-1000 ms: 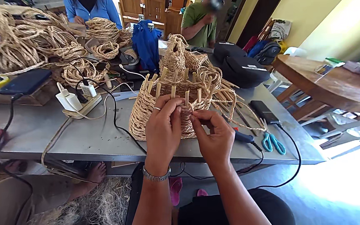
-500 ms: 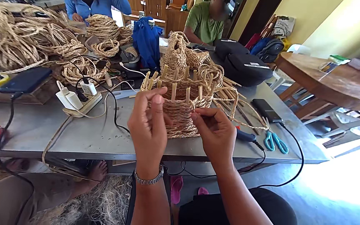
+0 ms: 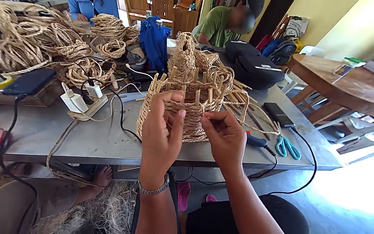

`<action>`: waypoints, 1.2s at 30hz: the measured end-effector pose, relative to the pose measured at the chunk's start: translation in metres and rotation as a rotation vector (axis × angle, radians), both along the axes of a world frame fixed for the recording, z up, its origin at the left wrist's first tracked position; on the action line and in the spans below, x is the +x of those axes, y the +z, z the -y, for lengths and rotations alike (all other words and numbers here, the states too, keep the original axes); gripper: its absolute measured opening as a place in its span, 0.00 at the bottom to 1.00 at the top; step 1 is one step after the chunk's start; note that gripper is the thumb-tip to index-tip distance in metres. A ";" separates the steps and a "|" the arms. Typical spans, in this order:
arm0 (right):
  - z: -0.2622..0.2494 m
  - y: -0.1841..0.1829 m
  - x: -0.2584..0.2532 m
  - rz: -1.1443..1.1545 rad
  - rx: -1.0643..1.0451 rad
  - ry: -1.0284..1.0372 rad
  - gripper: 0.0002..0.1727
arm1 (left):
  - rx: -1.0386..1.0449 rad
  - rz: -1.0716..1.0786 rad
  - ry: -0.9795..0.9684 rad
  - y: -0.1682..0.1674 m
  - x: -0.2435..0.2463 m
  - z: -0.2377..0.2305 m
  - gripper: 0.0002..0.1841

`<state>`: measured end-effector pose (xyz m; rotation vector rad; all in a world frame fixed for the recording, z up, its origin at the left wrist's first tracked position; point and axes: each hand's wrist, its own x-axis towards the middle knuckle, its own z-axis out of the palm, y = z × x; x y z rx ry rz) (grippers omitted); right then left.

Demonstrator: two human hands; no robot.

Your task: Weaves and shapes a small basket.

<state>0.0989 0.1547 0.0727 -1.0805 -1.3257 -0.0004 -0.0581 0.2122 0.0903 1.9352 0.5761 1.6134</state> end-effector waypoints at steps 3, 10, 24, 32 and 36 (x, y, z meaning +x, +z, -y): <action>0.000 0.000 0.000 0.008 0.002 -0.006 0.10 | 0.039 -0.065 0.058 -0.003 0.015 -0.002 0.18; 0.003 0.005 0.005 0.047 -0.013 0.007 0.10 | 0.022 -0.069 0.193 -0.006 0.041 0.001 0.21; 0.005 0.021 0.019 0.070 -0.140 0.036 0.06 | 0.118 -0.088 0.198 -0.010 0.049 -0.003 0.11; 0.034 0.041 0.036 0.276 -0.074 -0.001 0.10 | 0.137 -0.068 0.127 -0.019 0.052 -0.009 0.11; 0.076 0.039 0.114 0.346 -0.304 -0.340 0.13 | 0.160 -0.045 0.117 -0.020 0.050 -0.010 0.12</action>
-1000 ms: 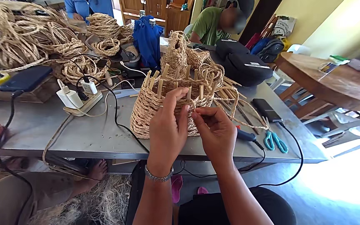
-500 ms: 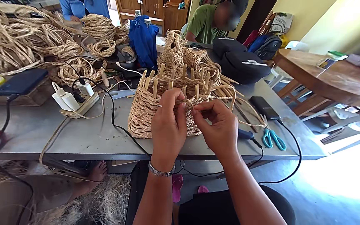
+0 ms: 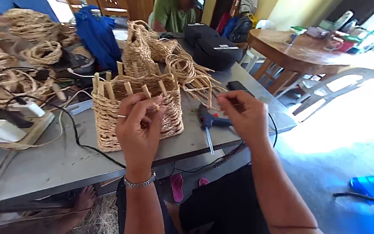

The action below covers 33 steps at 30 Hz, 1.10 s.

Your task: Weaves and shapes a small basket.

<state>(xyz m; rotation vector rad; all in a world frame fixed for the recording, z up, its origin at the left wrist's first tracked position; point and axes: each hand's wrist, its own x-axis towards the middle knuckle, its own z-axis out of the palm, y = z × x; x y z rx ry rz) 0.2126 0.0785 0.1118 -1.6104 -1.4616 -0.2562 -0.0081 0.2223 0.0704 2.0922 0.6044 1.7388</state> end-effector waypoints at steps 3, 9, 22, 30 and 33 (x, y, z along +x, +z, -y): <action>0.034 -0.001 0.059 -0.026 -0.250 -0.288 0.14 | 0.024 0.064 0.003 0.001 0.000 0.001 0.11; 0.055 -0.034 0.120 -0.073 -0.717 -0.468 0.20 | -0.016 0.168 0.071 -0.007 0.009 0.010 0.12; 0.073 -0.014 0.142 -0.096 -1.098 -0.484 0.24 | -0.220 0.111 0.069 0.000 -0.005 0.021 0.08; 0.142 -0.001 0.128 -0.535 -0.721 -0.379 0.19 | -0.295 0.049 0.015 0.005 -0.016 0.022 0.10; 0.157 0.009 0.114 -0.566 -0.573 -0.197 0.25 | -0.301 0.042 0.019 0.007 -0.017 0.024 0.09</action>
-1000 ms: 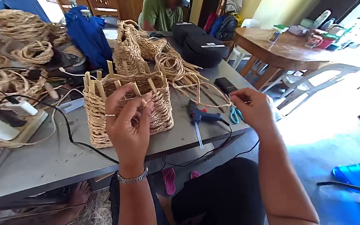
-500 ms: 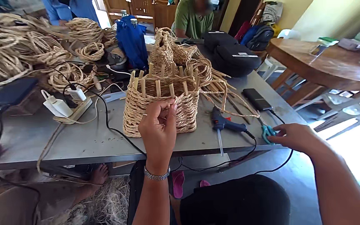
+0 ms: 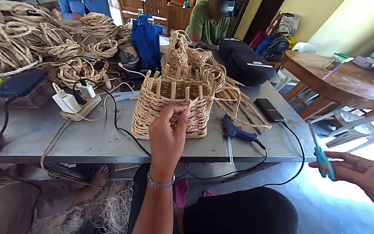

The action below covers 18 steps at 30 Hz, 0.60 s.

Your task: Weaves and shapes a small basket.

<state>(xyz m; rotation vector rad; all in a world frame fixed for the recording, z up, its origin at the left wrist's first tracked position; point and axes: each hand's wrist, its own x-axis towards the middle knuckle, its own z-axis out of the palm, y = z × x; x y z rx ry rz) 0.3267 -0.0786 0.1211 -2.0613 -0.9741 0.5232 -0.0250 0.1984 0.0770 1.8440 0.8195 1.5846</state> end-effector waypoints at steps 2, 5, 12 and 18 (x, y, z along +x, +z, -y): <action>0.000 0.005 -0.011 -0.038 0.139 0.143 0.26 | 0.031 0.013 0.005 0.000 0.004 0.001 0.09; -0.016 0.008 -0.037 -0.060 0.294 0.322 0.25 | 0.097 0.001 -0.047 0.000 0.010 0.004 0.10; -0.081 -0.011 -0.102 0.039 0.403 0.536 0.28 | 0.164 0.019 -0.030 0.000 0.004 -0.004 0.10; -0.121 -0.042 -0.148 0.548 0.437 0.488 0.41 | 0.122 0.117 0.015 0.000 0.006 -0.008 0.19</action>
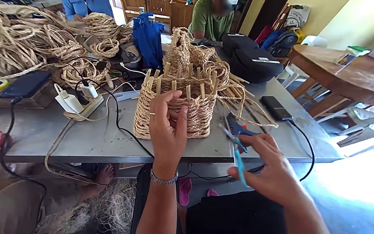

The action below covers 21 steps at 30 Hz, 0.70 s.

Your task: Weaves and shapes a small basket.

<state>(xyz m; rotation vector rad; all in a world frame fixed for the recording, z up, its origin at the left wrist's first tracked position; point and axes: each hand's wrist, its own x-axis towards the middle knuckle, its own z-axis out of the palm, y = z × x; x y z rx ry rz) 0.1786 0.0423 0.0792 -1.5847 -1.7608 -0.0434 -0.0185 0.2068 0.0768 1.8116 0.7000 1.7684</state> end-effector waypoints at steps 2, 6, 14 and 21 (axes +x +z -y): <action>-0.010 -0.007 -0.013 0.026 0.029 -0.040 0.40 | -0.006 -0.001 -0.036 0.000 0.004 0.000 0.21; -0.027 -0.021 -0.041 -0.031 0.037 -0.095 0.38 | 0.069 -0.099 -0.065 0.000 0.013 -0.004 0.21; -0.056 -0.041 -0.061 -0.092 0.102 -0.171 0.37 | 0.112 -0.130 -0.015 -0.002 0.019 -0.014 0.15; -0.071 -0.038 -0.062 -0.055 0.186 -0.181 0.34 | 0.119 -0.082 -0.009 -0.004 0.019 -0.015 0.08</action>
